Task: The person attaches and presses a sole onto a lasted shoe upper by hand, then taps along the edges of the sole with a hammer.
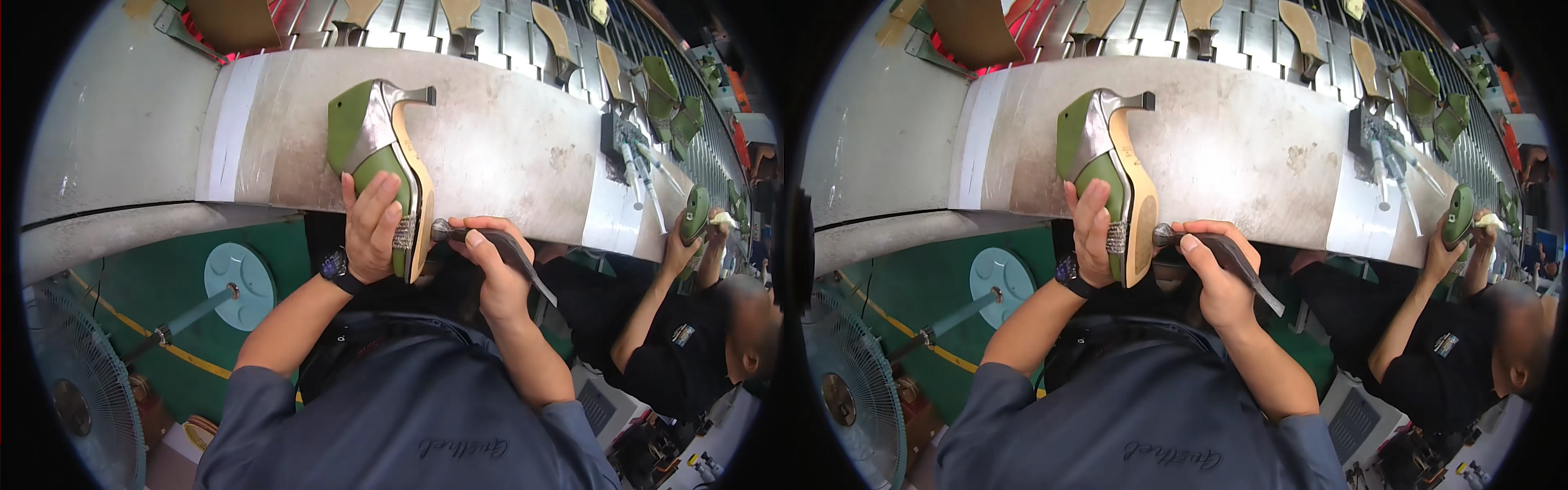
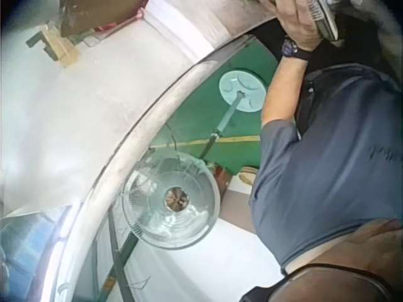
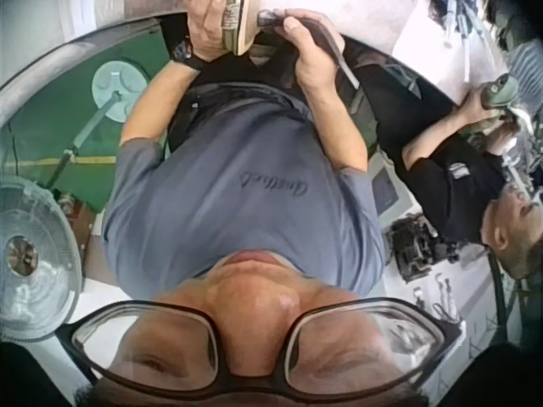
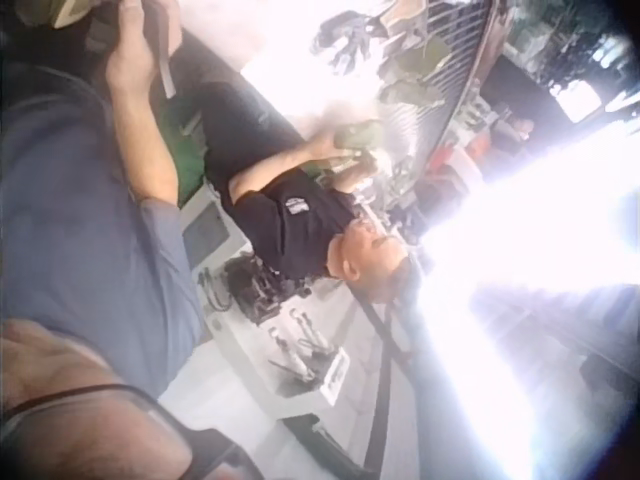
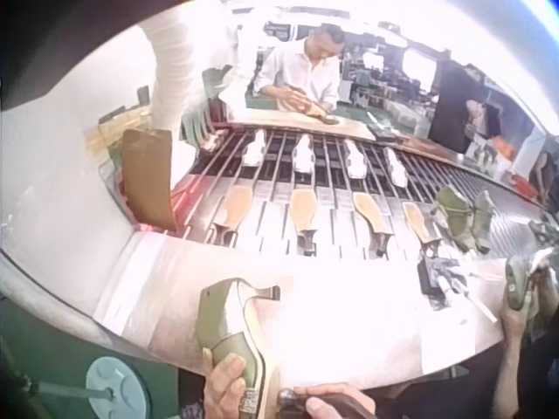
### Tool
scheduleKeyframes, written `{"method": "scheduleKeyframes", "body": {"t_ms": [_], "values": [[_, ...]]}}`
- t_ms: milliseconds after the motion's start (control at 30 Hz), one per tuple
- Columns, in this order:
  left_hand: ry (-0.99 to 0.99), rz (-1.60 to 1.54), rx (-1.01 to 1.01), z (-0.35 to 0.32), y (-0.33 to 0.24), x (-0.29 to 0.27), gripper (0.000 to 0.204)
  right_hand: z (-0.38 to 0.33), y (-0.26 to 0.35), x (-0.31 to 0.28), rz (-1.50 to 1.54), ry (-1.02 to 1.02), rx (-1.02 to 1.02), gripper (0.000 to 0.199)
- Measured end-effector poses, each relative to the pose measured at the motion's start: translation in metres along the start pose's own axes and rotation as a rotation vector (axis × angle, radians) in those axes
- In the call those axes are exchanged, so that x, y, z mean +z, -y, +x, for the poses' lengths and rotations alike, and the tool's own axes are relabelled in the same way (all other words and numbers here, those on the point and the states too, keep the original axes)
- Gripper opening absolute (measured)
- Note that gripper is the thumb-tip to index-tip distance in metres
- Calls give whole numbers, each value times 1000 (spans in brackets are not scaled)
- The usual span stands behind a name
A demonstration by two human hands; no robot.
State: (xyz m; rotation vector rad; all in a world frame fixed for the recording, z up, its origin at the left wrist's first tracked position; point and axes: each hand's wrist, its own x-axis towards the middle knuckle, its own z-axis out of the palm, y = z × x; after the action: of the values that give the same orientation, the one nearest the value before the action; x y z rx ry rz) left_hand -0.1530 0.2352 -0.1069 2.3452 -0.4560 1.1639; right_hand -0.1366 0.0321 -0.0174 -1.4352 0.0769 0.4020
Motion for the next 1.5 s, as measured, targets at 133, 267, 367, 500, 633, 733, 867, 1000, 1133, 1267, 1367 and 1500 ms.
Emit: {"method": "scheduleKeyframes", "body": {"t_ms": [133,267,367,500,633,733,867,1000,1133,1267,1367,1500], "values": [[-41,-114,-33,4,2,1,77,-2,2,-5,-52,41,-30,26],[-70,-113,-46,-3,1,4,70,3,7,-8,37,68,8,24],[-41,-124,-79,0,-3,3,63,7,2,-6,186,45,57,24],[-54,-104,-113,0,-6,4,47,3,4,-4,250,132,8,24],[-69,-94,-125,2,-7,4,42,3,24,7,63,237,-203,22],[-59,-96,-134,4,-7,3,42,8,36,5,-64,308,-257,23],[-6,-25,-44,-2,0,3,67,5,37,2,-252,417,-371,28],[-33,-22,-46,-3,-4,5,65,-3,27,2,-164,363,-318,27],[-100,-112,-166,0,-10,7,35,4,12,-3,88,226,-138,21],[-119,-103,-130,-6,-4,11,28,10,14,0,74,262,-214,22],[-112,-91,-112,-10,-4,9,27,19,29,0,-129,419,-340,25],[-121,-103,-137,-11,-7,11,27,31,41,1,-259,440,-392,27]]}}
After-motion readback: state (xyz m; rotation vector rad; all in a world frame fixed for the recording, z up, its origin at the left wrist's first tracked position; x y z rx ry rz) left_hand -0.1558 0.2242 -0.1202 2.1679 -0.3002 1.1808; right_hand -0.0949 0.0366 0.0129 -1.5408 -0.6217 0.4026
